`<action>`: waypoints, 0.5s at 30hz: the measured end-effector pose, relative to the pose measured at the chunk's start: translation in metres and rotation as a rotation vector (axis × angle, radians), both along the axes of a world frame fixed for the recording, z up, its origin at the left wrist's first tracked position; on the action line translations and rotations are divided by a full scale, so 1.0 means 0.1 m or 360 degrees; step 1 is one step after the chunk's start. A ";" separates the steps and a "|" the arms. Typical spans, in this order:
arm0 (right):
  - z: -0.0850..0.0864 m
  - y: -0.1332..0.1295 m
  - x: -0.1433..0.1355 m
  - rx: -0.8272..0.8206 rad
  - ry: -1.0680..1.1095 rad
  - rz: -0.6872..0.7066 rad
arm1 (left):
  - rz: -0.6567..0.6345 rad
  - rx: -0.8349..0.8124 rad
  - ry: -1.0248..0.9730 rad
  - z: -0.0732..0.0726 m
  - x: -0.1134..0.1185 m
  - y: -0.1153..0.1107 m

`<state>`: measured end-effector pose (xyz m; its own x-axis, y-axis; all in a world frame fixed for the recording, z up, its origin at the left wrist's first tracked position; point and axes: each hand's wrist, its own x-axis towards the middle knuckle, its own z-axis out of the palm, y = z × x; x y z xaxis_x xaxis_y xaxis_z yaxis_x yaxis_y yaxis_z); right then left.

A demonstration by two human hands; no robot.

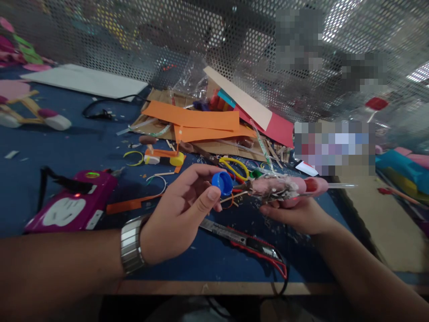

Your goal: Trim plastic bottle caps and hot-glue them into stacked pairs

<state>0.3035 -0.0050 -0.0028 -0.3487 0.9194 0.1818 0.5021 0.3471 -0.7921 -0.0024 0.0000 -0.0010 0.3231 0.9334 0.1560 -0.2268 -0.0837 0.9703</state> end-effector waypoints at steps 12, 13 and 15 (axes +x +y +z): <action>0.03 0.00 -0.03 -0.0054 -0.0068 0.0060 | 0.0003 -0.0024 0.0029 0.01 0.00 -0.01; 0.02 -0.01 -0.03 -0.0063 -0.0064 0.0047 | 0.0006 -0.0018 0.0034 0.01 0.00 -0.01; 0.01 -0.01 -0.03 -0.0068 -0.0051 0.0044 | 0.0007 -0.0011 0.0040 0.01 -0.01 -0.01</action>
